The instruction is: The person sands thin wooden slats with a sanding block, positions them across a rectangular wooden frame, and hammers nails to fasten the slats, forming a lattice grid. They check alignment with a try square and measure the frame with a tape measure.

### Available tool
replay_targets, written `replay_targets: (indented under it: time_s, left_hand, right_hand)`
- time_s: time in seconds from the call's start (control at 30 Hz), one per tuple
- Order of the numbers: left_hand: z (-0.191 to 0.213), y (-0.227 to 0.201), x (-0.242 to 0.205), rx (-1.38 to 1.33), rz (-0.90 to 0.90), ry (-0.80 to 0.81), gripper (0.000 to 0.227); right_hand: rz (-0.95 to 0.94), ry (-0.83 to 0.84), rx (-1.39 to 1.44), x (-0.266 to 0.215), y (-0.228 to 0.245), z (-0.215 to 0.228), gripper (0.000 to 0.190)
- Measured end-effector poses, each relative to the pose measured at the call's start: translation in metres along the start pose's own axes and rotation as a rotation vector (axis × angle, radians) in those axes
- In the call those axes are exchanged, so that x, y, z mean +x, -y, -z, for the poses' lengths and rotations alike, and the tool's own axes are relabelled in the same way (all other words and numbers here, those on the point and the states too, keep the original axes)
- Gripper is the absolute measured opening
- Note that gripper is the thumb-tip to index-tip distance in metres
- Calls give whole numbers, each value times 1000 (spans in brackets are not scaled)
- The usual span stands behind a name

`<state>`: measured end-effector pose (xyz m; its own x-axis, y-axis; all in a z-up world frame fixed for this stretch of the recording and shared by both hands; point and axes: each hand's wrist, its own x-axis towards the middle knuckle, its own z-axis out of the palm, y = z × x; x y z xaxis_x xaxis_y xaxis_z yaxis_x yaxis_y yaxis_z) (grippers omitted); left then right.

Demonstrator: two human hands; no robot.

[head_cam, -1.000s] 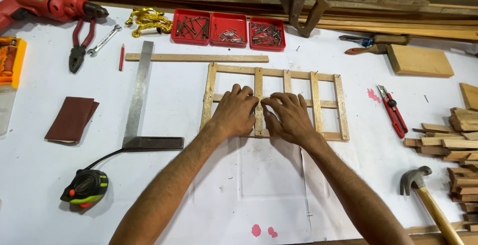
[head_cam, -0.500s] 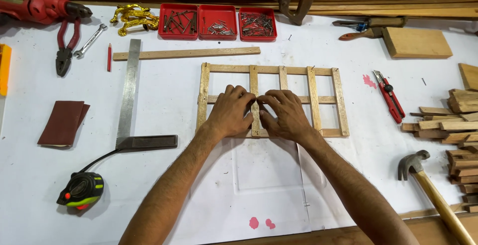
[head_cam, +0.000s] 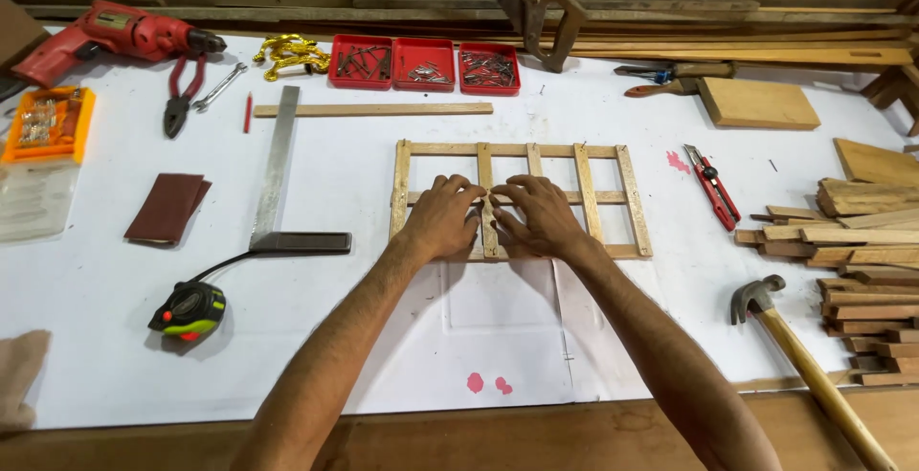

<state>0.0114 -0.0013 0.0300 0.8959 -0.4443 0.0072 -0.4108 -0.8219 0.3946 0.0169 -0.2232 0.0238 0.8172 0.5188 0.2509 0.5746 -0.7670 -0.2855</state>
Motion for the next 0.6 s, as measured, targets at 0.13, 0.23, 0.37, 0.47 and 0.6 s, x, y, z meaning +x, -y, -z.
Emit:
replay_targets:
  time_s: [0.13, 0.23, 0.37, 0.47, 0.6]
  left_hand:
    - [34, 12, -39, -3, 37, -130, 50]
    - [70, 35, -81, 19, 47, -315, 43]
    - [113, 87, -145, 53, 196, -408, 43]
    - [124, 144, -189, 78, 323, -461, 43]
    - [123, 218, -237, 132, 499, -542, 51]
  right_hand:
    - [43, -39, 154, 16, 40, 17, 39]
    - [172, -104, 220, 41, 82, 19, 40]
    - [280, -43, 294, 88, 149, 1, 41]
    - [387, 11, 353, 122, 193, -29, 39]
    - [397, 151, 455, 158, 251, -61, 41]
